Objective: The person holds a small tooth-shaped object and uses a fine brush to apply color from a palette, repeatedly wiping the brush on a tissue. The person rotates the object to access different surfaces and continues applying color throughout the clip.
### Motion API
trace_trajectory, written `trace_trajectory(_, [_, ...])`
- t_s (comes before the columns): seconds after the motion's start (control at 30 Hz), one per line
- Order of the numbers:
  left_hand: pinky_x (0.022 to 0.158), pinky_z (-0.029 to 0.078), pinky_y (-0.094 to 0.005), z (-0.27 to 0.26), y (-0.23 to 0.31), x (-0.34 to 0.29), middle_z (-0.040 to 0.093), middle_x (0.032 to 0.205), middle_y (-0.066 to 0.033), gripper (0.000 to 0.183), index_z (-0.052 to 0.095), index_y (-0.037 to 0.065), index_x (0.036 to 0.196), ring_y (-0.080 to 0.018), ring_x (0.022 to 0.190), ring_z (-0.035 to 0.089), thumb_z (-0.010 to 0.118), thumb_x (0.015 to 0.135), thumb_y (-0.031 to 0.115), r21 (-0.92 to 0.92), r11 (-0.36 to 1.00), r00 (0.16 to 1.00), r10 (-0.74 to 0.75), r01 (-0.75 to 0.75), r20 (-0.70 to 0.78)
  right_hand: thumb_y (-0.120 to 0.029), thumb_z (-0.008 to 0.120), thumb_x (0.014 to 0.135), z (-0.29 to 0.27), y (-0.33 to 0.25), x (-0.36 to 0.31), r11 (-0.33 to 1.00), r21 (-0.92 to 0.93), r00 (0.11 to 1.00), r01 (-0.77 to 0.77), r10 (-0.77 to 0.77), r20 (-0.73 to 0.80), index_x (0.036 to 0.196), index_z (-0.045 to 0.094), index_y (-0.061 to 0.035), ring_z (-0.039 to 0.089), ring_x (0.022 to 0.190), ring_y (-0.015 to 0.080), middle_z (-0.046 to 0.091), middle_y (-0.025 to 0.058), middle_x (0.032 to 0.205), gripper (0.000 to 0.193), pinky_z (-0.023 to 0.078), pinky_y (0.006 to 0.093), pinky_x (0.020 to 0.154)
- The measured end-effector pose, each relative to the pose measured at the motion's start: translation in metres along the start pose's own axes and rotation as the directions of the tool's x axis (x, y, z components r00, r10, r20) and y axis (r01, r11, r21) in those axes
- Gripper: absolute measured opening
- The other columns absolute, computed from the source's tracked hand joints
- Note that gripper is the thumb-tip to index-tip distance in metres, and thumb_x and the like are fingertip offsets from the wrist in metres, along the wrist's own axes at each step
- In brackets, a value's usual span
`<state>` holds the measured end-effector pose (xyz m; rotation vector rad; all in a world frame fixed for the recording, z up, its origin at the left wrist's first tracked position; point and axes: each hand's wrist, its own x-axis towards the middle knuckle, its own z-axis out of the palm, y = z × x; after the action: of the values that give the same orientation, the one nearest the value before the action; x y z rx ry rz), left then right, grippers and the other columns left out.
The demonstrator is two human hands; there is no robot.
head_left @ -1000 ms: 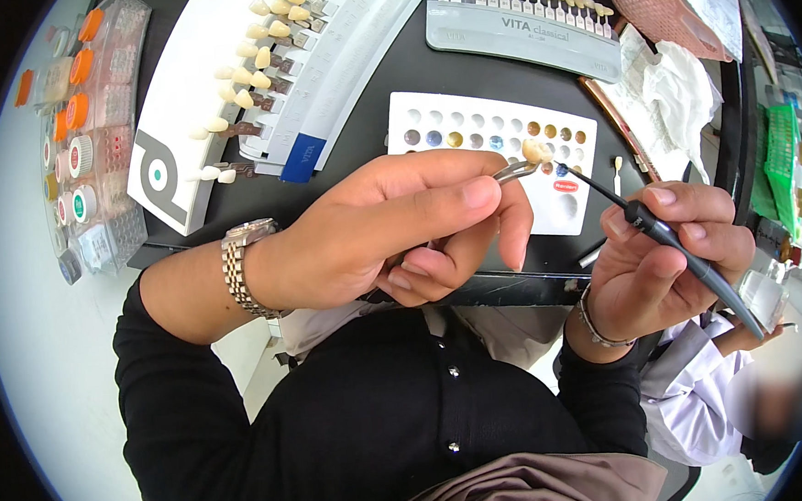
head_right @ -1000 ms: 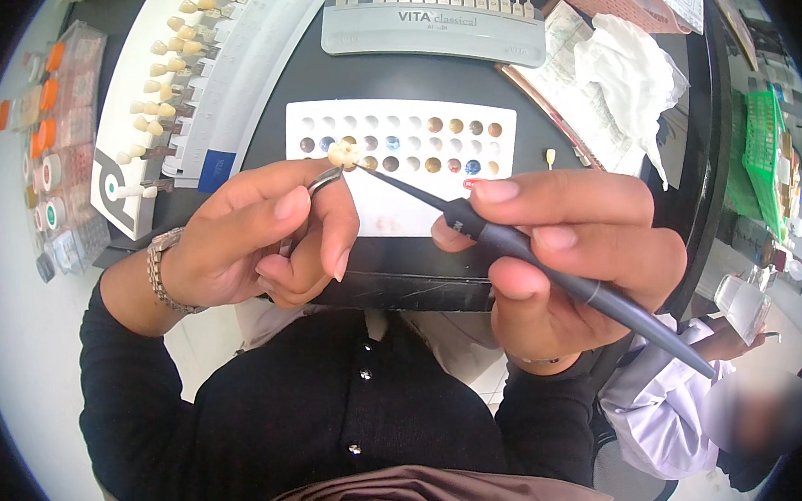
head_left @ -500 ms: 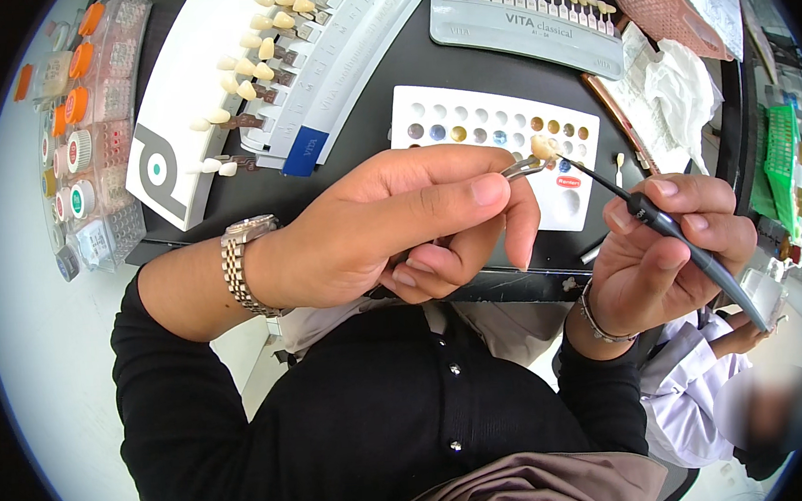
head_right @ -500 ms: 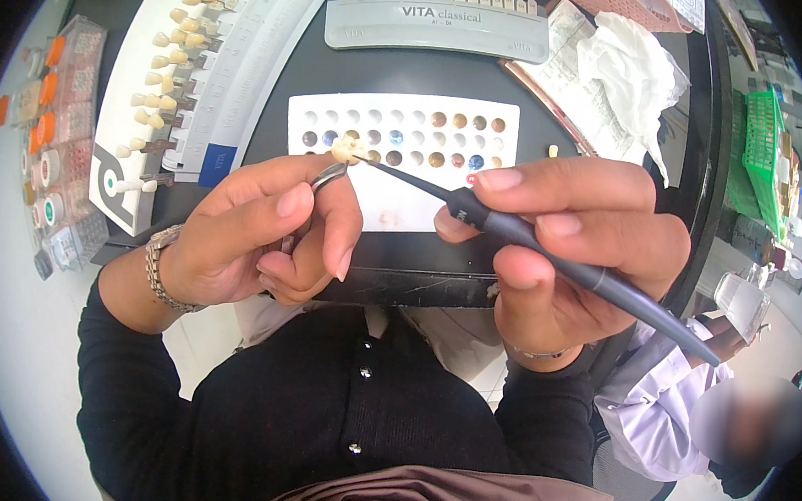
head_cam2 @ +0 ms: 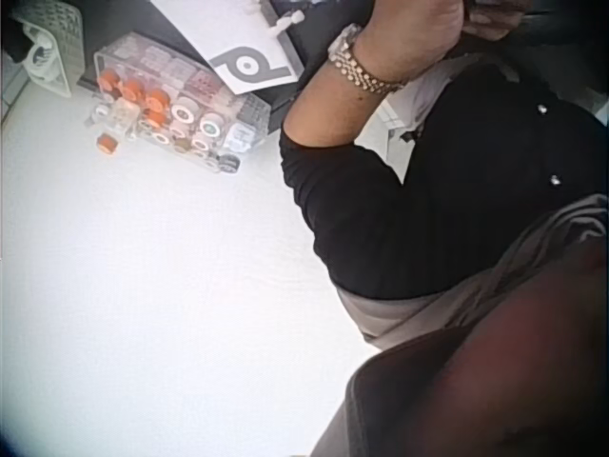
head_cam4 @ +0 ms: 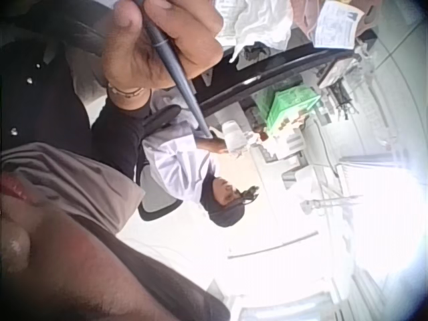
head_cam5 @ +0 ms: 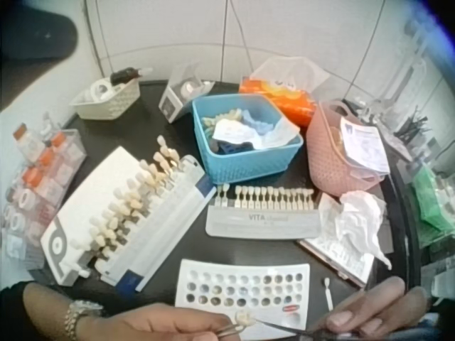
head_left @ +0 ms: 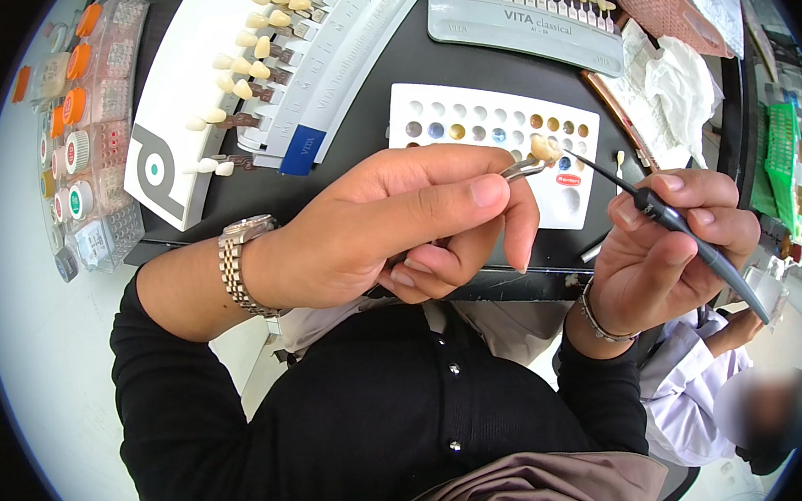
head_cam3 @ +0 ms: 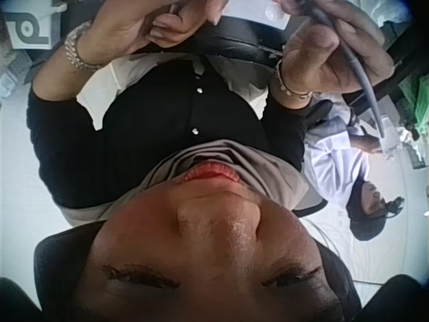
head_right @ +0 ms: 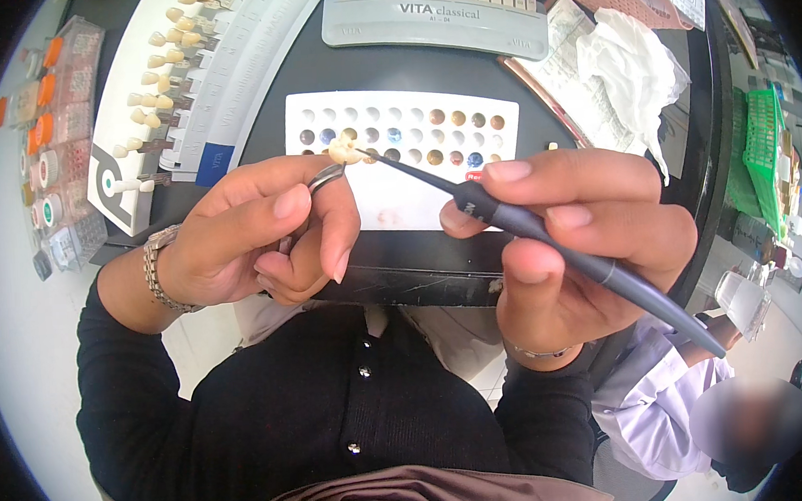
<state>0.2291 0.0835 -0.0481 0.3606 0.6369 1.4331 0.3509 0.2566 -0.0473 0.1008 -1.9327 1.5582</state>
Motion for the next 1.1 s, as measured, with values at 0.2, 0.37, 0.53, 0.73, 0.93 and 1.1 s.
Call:
trace_trajectory(0.2, [0.040,0.021,-0.0186,0.0003,0.0002,-0.0004,0.029,0.052,0.0050,0.038,0.049,-0.002,0.089,-0.0030,0.043,0.024,0.034,0.095,0.033,0.007,1.000,1.000,-0.012,0.012,-0.011,-0.019,0.052,0.088,-0.0002,-0.0003,-0.0011,1.000,0.025,1.000,0.005,-0.005,0.009,0.097,0.038,-0.0037,0.053,0.079,0.0145,0.046,0.0140,0.091,0.023,0.049,0.0181,0.053])
trace_trajectory(0.37, [0.041,0.021,-0.0185,-0.0007,0.0010,-0.0007,0.029,0.053,0.0052,0.039,0.049,-0.001,0.089,-0.0029,0.043,0.025,0.034,0.095,0.034,0.021,1.000,1.000,-0.022,0.022,-0.010,-0.020,0.053,0.088,0.0003,0.0001,-0.0012,0.999,0.034,0.999,-0.010,0.008,0.042,0.097,0.038,-0.0036,0.054,0.081,0.0148,0.046,0.0141,0.091,0.024,0.050,0.0185,0.053])
trace_trajectory(0.53, [0.041,0.022,-0.0184,0.0005,-0.0019,-0.0005,0.029,0.053,0.0052,0.039,0.049,-0.001,0.089,-0.0028,0.043,0.025,0.033,0.095,0.034,0.053,0.999,1.000,-0.007,0.007,-0.003,-0.019,0.053,0.088,-0.0004,0.0009,-0.0005,1.000,0.022,0.999,0.020,-0.021,0.034,0.097,0.038,-0.0027,0.055,0.081,0.0153,0.046,0.0146,0.091,0.024,0.051,0.0188,0.054])
trace_trajectory(0.73, [0.041,0.022,-0.0183,-0.0014,-0.0021,0.0002,0.030,0.053,0.0050,0.039,0.049,0.000,0.089,-0.0029,0.043,0.025,0.033,0.095,0.034,0.060,0.998,1.000,-0.010,0.009,0.002,-0.019,0.052,0.088,-0.0004,0.0008,-0.0017,0.999,0.039,0.998,0.028,-0.030,0.051,0.097,0.038,-0.0023,0.055,0.081,0.0159,0.046,0.0156,0.091,0.023,0.052,0.0187,0.054])
trace_trajectory(0.93, [0.042,0.022,-0.0181,-0.0016,-0.0021,-0.0028,0.031,0.053,0.0049,0.039,0.049,-0.001,0.089,-0.0028,0.043,0.025,0.033,0.095,0.034,0.059,0.998,1.000,-0.005,0.005,-0.001,-0.019,0.052,0.088,0.0021,-0.0011,-0.0011,1.000,0.002,0.998,0.023,-0.023,0.058,0.097,0.038,-0.0028,0.055,0.080,0.0157,0.046,0.0155,0.091,0.023,0.052,0.0185,0.054])
trace_trajectory(1.1, [0.041,0.021,-0.0181,-0.0028,-0.0023,-0.0042,0.030,0.053,0.0049,0.039,0.050,-0.001,0.089,-0.0028,0.043,0.025,0.034,0.095,0.034,0.064,0.998,1.000,-0.003,0.003,-0.003,-0.018,0.052,0.088,0.0057,-0.0005,-0.0015,0.999,-0.004,0.999,0.037,-0.037,0.029,0.097,0.038,-0.0028,0.055,0.078,0.0153,0.046,0.0155,0.091,0.022,0.051,0.0187,0.053])
